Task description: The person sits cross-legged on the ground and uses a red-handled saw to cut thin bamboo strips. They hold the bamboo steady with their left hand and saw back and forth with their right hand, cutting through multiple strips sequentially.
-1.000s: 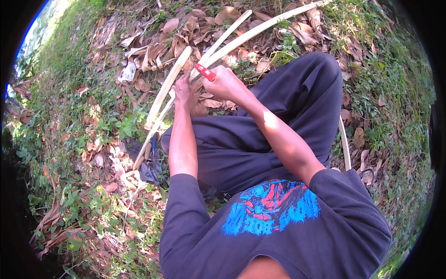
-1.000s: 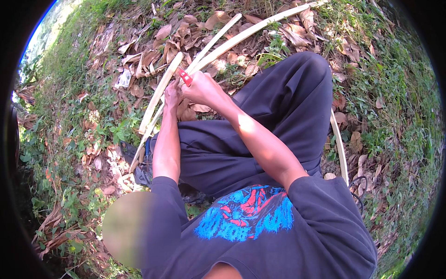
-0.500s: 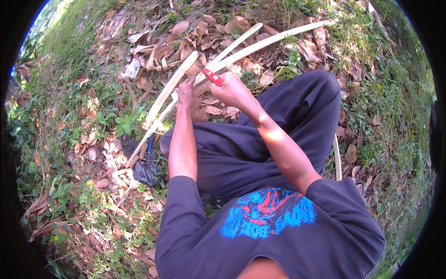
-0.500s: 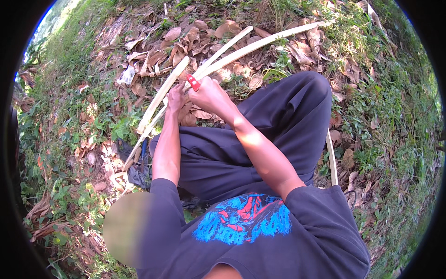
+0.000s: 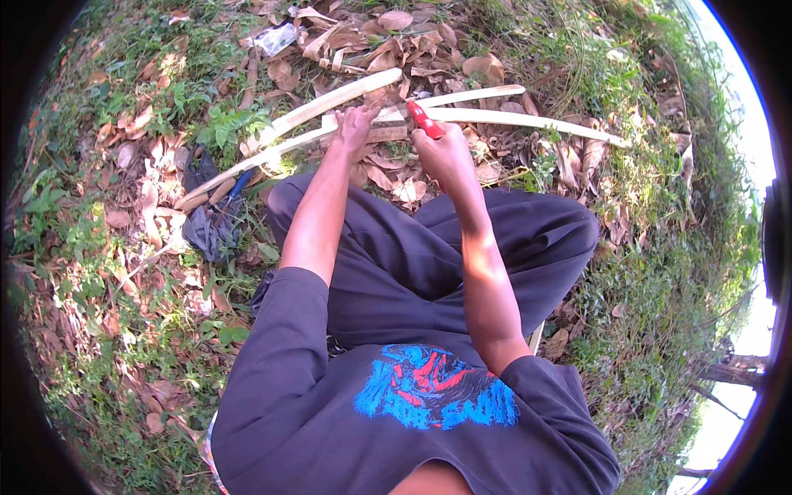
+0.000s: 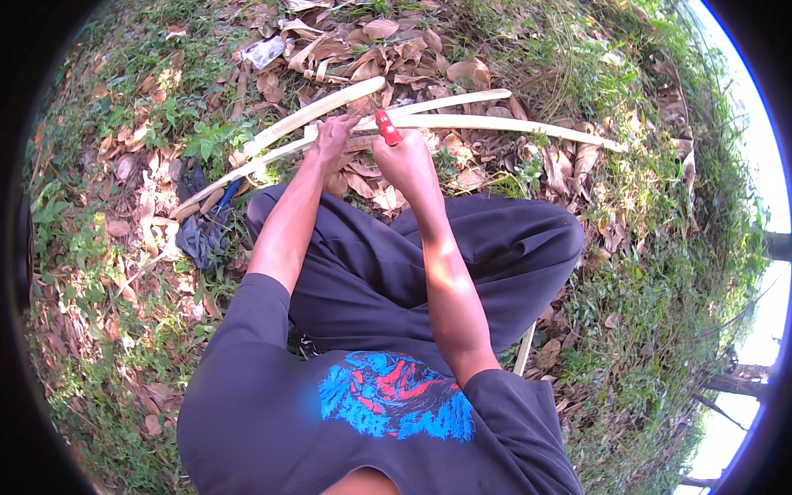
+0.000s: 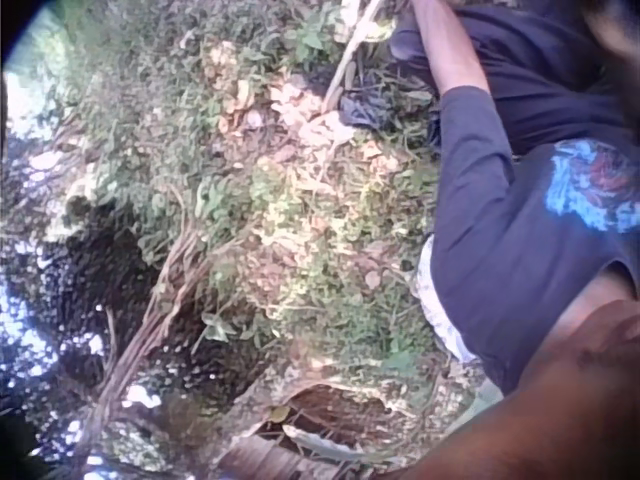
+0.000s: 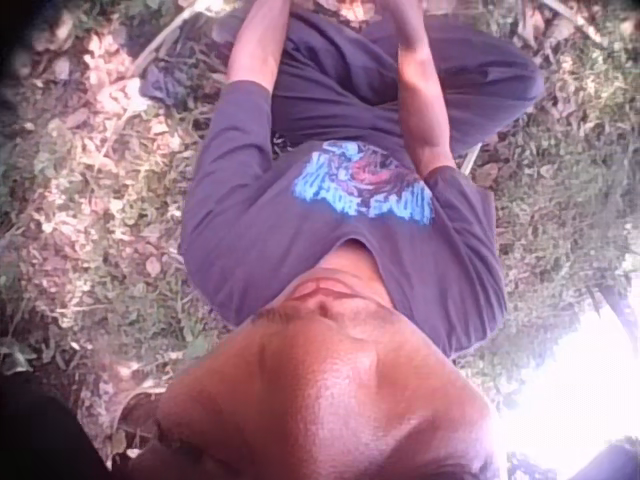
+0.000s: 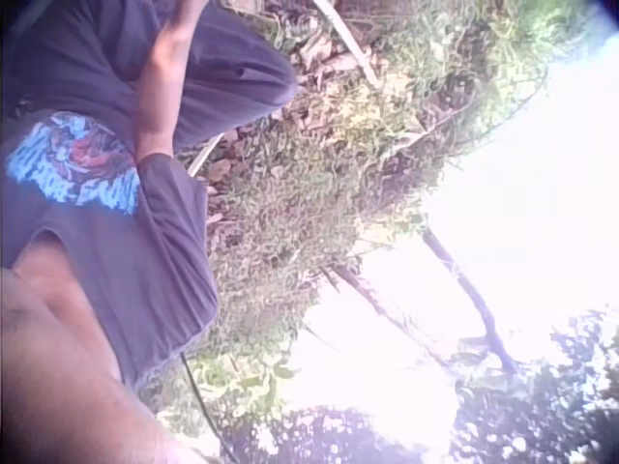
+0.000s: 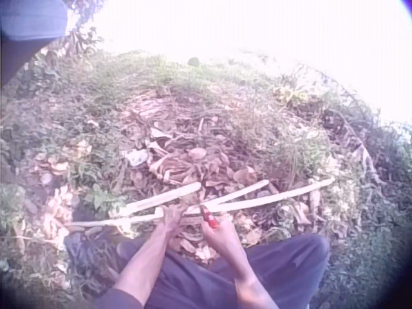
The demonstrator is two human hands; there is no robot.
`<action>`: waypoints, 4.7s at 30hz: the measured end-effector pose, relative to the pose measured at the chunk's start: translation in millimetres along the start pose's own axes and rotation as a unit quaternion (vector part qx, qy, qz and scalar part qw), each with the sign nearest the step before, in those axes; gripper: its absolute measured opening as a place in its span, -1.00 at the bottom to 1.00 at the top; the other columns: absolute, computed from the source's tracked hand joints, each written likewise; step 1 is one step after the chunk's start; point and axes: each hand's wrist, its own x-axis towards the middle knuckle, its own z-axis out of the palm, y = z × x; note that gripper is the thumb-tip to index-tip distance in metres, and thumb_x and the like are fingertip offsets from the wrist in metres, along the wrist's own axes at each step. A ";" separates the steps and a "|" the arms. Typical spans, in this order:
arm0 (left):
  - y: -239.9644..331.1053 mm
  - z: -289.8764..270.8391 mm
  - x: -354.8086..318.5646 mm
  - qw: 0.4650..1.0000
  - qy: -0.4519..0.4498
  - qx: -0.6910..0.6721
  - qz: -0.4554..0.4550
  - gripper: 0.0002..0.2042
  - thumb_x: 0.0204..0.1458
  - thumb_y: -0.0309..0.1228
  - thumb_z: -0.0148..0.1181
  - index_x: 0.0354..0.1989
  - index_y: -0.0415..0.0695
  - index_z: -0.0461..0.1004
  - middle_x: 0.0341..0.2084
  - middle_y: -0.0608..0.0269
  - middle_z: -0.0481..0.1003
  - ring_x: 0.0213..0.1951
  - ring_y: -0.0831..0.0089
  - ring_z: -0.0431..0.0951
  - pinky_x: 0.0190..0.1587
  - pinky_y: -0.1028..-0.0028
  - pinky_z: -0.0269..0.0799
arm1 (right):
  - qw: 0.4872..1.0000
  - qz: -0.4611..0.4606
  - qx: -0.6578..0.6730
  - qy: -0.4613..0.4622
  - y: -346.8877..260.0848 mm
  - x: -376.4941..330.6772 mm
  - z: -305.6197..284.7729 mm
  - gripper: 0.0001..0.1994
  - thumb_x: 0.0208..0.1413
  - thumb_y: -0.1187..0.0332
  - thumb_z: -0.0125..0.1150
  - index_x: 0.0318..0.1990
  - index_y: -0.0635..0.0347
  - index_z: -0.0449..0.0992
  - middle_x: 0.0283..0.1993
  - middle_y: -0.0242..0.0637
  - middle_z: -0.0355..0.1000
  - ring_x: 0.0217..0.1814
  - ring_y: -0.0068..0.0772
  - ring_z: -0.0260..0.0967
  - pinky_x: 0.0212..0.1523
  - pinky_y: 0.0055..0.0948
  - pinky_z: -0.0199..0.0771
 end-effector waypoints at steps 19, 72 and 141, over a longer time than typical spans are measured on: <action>14.3 -8.0 -6.9 0.978 -0.106 0.161 -0.077 -0.53 0.33 -0.33 -0.43 0.30 0.21 0.33 0.38 0.16 0.15 0.38 0.01 0.13 0.42 -0.28 -0.26 | 0.985 0.086 0.130 -0.073 -14.9 -44.1 -11.4 -0.73 0.21 0.33 0.06 -0.55 0.16 0.34 -0.75 -0.53 0.17 -0.79 -0.71 0.04 -0.77 -0.58 -0.02; 24.4 -4.7 -12.3 0.939 -0.179 0.280 -0.082 -0.46 0.32 -0.35 -0.54 0.45 0.40 0.00 0.48 0.08 -0.10 0.47 -0.07 -0.13 0.45 -0.15 -0.50 | 0.983 0.061 0.170 -0.037 20.4 -88.1 -20.8 -0.78 0.21 0.43 0.09 -0.52 0.19 0.36 -0.74 -0.50 0.18 -0.80 -0.72 0.03 -0.79 -0.60 -0.04; 8.7 -8.7 -11.6 0.955 -0.004 0.247 0.165 -0.56 0.15 -0.51 -0.12 0.23 -0.12 0.39 -0.02 -0.07 0.46 0.09 -0.04 0.41 0.09 -0.02 0.26 | 0.993 0.005 0.110 -0.048 -7.8 -83.3 -39.5 -0.73 0.06 0.35 0.06 -0.55 0.40 0.29 -0.62 0.14 0.23 -0.60 0.05 0.08 -0.45 -0.14 0.30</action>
